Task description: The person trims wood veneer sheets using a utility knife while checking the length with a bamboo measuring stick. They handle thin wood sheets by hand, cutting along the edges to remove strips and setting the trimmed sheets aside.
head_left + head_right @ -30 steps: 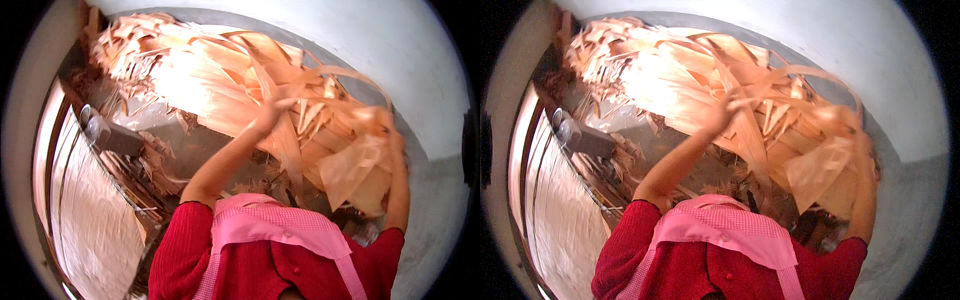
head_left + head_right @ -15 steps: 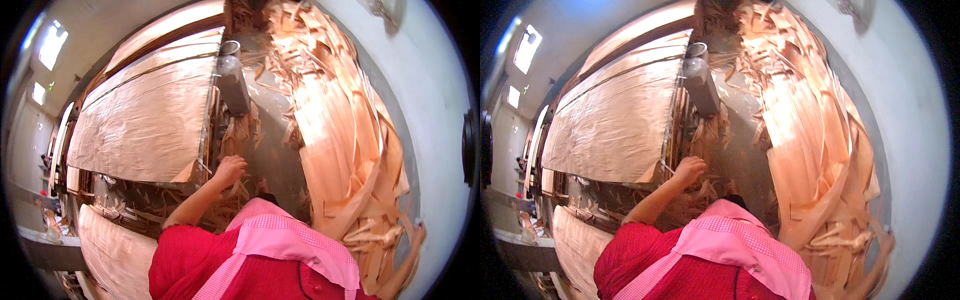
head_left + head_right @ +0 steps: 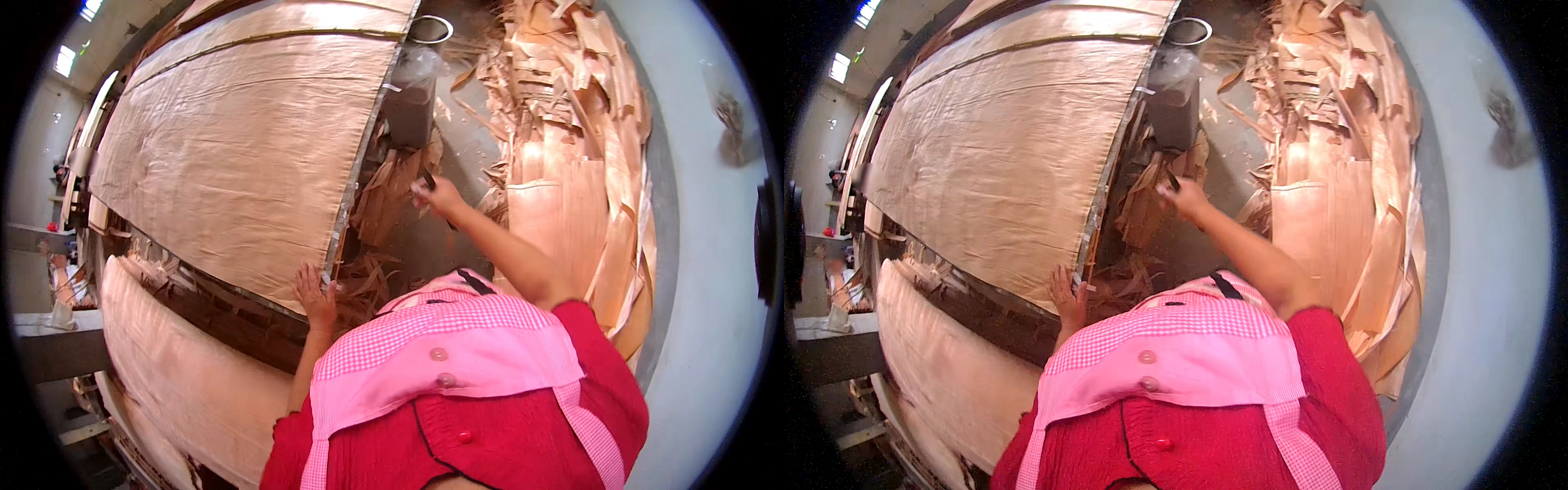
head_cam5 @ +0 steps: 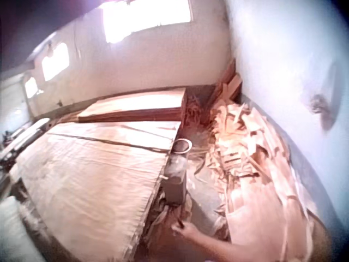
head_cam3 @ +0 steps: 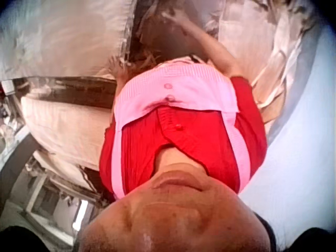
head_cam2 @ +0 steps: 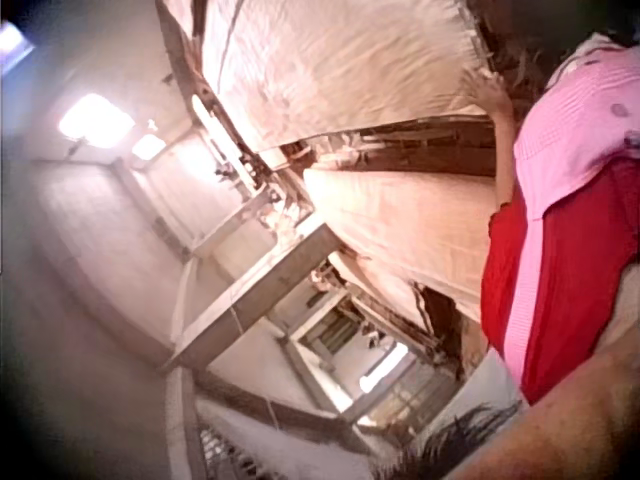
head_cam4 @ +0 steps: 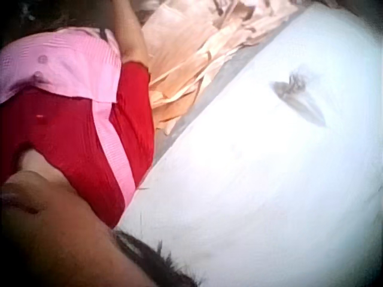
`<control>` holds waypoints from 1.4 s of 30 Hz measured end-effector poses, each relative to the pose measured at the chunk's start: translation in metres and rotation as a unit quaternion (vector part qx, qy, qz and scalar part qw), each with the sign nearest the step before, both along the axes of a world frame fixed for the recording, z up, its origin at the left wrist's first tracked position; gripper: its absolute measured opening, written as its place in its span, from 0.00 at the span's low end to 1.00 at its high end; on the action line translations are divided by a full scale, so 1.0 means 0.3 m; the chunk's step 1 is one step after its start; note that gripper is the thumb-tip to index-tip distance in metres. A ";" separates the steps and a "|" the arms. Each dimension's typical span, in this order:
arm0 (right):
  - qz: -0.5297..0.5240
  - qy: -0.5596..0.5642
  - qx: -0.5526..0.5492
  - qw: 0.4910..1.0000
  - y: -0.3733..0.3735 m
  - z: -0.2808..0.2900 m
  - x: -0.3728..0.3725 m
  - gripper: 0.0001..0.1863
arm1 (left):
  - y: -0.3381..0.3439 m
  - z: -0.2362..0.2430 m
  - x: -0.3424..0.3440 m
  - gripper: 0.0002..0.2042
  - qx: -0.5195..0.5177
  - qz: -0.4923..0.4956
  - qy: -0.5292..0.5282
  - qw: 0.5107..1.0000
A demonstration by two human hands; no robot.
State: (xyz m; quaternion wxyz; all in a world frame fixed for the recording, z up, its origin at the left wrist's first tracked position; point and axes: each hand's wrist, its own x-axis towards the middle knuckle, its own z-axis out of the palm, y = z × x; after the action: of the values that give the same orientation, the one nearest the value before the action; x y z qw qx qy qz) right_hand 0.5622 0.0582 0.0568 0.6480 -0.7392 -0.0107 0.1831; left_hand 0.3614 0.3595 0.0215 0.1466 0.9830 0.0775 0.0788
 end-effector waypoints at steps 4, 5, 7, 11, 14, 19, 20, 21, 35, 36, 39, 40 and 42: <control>-0.005 0.072 0.039 0.997 0.171 -0.015 0.388 0.12 | -0.041 0.019 -0.013 0.32 -0.064 0.107 -0.049 0.991; -0.013 0.104 0.039 0.994 0.197 -0.027 0.463 0.12 | -0.039 0.000 -0.014 0.31 -0.040 0.136 -0.047 0.989; -0.024 0.163 0.031 0.986 0.238 -0.084 0.596 0.12 | -0.035 -0.074 -0.033 0.31 0.002 0.198 -0.043 0.979; 0.091 0.199 0.060 0.974 0.242 -0.252 0.732 0.21 | -0.025 -0.066 0.006 0.26 -0.019 0.202 -0.051 0.978; 0.103 0.161 0.079 0.978 0.242 -0.284 0.733 0.22 | -0.043 0.002 0.033 0.20 -0.145 0.314 -0.029 0.938; 0.197 0.216 -0.004 0.956 0.105 -0.070 0.828 0.08 | -0.114 0.147 0.311 0.19 0.038 0.399 0.004 0.916; 0.206 0.184 -0.048 0.960 0.061 -0.066 0.865 0.09 | -0.127 0.152 0.383 0.19 0.005 0.392 0.000 0.920; 0.167 0.153 0.008 0.974 0.008 -0.093 0.932 0.10 | -0.164 0.162 0.492 0.19 -0.001 0.342 0.005 0.940; 0.084 0.123 -0.058 0.987 0.006 -0.178 1.404 0.11 | -0.345 0.124 1.297 0.17 0.048 0.048 0.066 0.996; 0.090 0.093 -0.072 0.989 0.005 -0.204 1.411 0.11 | -0.357 0.135 1.310 0.18 0.055 0.036 0.079 0.995; 0.116 0.184 0.008 0.976 -0.021 -0.221 1.434 0.13 | -0.389 0.146 1.356 0.18 0.000 0.085 0.077 0.993; 0.148 0.202 0.014 0.968 -0.018 -0.239 1.458 0.14 | -0.393 0.148 1.367 0.18 0.003 0.103 0.068 0.992; 0.195 0.135 0.018 0.971 -0.014 -0.179 1.460 0.15 | -0.422 0.116 1.378 0.19 0.001 0.151 0.058 0.987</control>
State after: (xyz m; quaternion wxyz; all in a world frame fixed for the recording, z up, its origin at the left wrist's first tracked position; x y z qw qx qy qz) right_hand 1.0002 0.0540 0.0032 0.6088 -0.6791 -0.0704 0.4040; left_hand 0.7747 0.2329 0.0564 0.1276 0.9631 0.2333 0.0425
